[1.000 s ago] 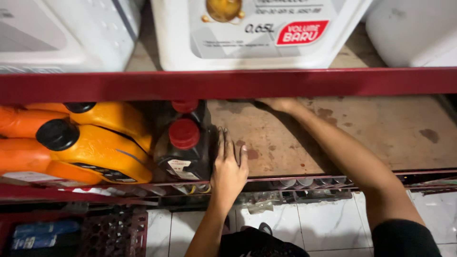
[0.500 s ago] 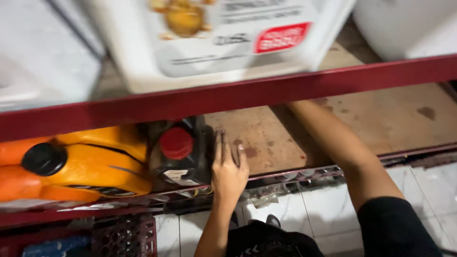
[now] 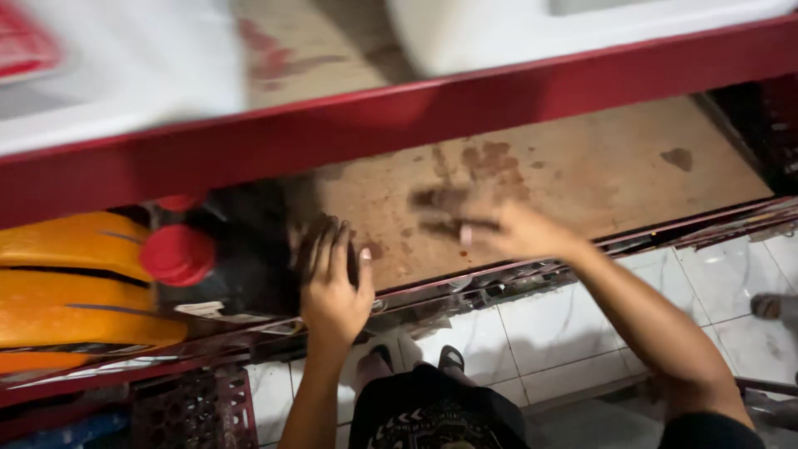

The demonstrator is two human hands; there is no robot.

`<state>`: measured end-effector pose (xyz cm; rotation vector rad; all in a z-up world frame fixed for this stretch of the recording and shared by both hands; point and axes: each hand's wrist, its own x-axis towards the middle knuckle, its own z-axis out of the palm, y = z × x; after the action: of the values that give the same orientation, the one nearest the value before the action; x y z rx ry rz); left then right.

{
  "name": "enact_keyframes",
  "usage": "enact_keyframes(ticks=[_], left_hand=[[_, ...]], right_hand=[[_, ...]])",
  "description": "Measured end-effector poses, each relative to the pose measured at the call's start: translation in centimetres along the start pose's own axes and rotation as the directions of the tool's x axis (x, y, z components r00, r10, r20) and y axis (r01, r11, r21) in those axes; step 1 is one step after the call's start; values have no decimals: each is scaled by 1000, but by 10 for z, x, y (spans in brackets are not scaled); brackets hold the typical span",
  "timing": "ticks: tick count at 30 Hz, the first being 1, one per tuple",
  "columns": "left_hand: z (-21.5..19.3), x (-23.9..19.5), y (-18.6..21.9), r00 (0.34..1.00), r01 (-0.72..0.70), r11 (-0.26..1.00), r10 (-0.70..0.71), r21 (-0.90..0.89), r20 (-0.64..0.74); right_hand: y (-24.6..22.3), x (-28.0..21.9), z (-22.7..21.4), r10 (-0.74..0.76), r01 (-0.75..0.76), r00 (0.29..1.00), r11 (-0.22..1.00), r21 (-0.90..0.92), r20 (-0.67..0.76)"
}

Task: The person repeatedly picks up orange and black plastic bottles from a glass display counter and places them onto a red metal shelf. The person handles the bottles one by one, arranging them in rows on the shelf.

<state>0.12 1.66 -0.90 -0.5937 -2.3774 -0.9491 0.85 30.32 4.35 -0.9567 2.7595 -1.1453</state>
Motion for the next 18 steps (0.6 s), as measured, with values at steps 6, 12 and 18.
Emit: enact_keyframes(ticks=[6, 12, 18], left_hand=[[4, -4, 4, 997, 75, 997, -76, 8, 20], [10, -34, 4, 972, 53, 977, -98, -208, -212], [82, -146, -6, 753, -8, 982, -119, -191, -647]], right_hand=[[-7, -73, 7, -29, 47, 979, 995, -85, 201], [27, -148, -21, 389, -395, 919, 912, -115, -72], [62, -205, 4, 67, -404, 730, 845, -350, -681]])
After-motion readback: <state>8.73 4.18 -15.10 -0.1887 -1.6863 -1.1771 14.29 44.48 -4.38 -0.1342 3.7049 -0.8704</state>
